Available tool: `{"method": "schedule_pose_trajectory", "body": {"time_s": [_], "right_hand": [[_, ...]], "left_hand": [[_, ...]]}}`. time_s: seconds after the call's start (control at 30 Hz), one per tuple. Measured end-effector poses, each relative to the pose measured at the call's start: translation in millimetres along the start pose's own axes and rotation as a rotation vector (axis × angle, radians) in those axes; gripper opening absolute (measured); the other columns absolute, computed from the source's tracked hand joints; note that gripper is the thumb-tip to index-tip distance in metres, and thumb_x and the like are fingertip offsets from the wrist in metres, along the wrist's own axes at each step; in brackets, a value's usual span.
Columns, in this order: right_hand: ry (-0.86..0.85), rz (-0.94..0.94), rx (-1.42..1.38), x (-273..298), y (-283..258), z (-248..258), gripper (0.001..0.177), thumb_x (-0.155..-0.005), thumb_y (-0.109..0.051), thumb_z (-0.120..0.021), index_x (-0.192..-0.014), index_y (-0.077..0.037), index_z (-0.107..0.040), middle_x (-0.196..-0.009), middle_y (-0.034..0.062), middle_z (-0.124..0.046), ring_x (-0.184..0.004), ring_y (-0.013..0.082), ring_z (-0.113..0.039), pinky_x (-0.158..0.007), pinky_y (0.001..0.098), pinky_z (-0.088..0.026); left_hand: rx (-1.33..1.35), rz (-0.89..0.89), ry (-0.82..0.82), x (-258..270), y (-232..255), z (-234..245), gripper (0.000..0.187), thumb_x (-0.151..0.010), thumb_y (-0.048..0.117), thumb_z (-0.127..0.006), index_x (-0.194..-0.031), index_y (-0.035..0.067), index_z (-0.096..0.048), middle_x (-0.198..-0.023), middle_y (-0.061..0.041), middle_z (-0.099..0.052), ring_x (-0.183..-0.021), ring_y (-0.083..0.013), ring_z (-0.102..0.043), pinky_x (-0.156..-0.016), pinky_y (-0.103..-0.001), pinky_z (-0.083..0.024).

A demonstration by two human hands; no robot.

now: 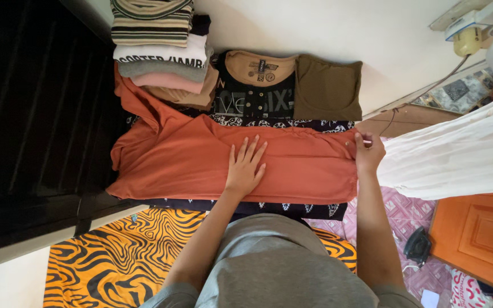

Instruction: The person folds a reddish garment by smoothing it out on a flat surface, folding the sides inward, and rolling it into a compact bundle.

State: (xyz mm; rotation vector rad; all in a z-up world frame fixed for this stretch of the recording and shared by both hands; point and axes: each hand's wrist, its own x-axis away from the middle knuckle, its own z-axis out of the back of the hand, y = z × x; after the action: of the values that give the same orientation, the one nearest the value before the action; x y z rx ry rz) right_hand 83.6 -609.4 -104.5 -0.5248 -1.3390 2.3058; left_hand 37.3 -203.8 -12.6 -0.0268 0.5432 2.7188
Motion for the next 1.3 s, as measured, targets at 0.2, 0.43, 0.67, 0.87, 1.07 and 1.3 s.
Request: {"method": "schedule_pose_trajectory", "body": {"time_s": [0.2, 0.43, 0.67, 0.87, 1.07, 1.3], "right_hand": [[-0.127, 0.074, 0.142, -9, -8, 11, 0.019, -0.100, -0.021, -0.077, -0.109, -0.004, -0.076, -0.087, 0.0058, -0.071, -0.070, 0.0125, -0.059, -0.064, 0.0286, -0.048], [-0.076, -0.250, -0.186, -44, 21, 32, 0.021, -0.113, -0.027, -0.068, -0.114, -0.006, -0.068, -0.078, 0.0017, -0.052, -0.069, 0.0105, -0.038, -0.059, 0.0274, -0.030], [-0.096, -0.073, -0.488, -52, 15, 9, 0.012, -0.099, -0.001, -0.072, -0.106, -0.004, -0.062, -0.099, 0.0024, -0.069, -0.090, 0.0058, -0.065, -0.082, 0.0202, -0.054], [0.103, -0.134, -0.112, -46, 12, -6, 0.013, -0.095, -0.003, -0.068, -0.108, -0.003, -0.065, -0.102, 0.0074, -0.070, -0.090, 0.0156, -0.066, -0.078, 0.0275, -0.055], [-0.015, -0.189, 0.049, -12, 17, -7, 0.035, -0.106, -0.032, -0.060, -0.121, -0.001, -0.068, -0.113, 0.0146, -0.071, -0.103, 0.0231, -0.065, -0.091, 0.0361, -0.049], [-0.114, -0.209, 0.242, 45, 31, 20, 0.045, -0.112, -0.038, -0.061, -0.101, 0.005, -0.066, -0.090, 0.0223, -0.064, -0.084, 0.0301, -0.058, -0.081, 0.0416, -0.047]], "left_hand": [[-0.010, 0.005, -0.021, -2, 1, 1, 0.068, -0.098, 0.038, -0.054, -0.161, 0.023, -0.032, -0.169, -0.006, -0.024, -0.156, -0.0300, -0.020, -0.123, -0.061, -0.013], [-0.029, 0.012, -0.052, -3, -1, -1, 0.069, -0.098, 0.040, -0.053, -0.162, 0.025, -0.030, -0.169, -0.005, -0.023, -0.156, -0.0293, -0.019, -0.123, -0.062, -0.012], [-0.024, 0.014, -0.052, -2, 0, -1, 0.069, -0.099, 0.040, -0.052, -0.162, 0.025, -0.029, -0.170, -0.005, -0.023, -0.157, -0.0293, -0.018, -0.123, -0.062, -0.011], [0.073, 0.041, -0.039, -3, -10, -13, 0.057, -0.100, 0.033, -0.050, -0.155, 0.023, -0.041, -0.164, -0.006, -0.033, -0.151, -0.0300, -0.029, -0.121, -0.062, -0.017], [0.034, 0.263, 0.296, -29, -83, 5, 0.035, -0.106, 0.016, -0.050, -0.140, 0.016, -0.061, -0.146, -0.009, -0.053, -0.132, -0.0331, -0.048, -0.106, -0.058, -0.039], [-0.081, 0.207, 0.285, -43, -128, 37, 0.034, -0.099, 0.034, -0.064, -0.129, 0.016, -0.062, -0.140, -0.006, -0.056, -0.131, -0.0301, -0.048, -0.107, -0.053, -0.033]]}}
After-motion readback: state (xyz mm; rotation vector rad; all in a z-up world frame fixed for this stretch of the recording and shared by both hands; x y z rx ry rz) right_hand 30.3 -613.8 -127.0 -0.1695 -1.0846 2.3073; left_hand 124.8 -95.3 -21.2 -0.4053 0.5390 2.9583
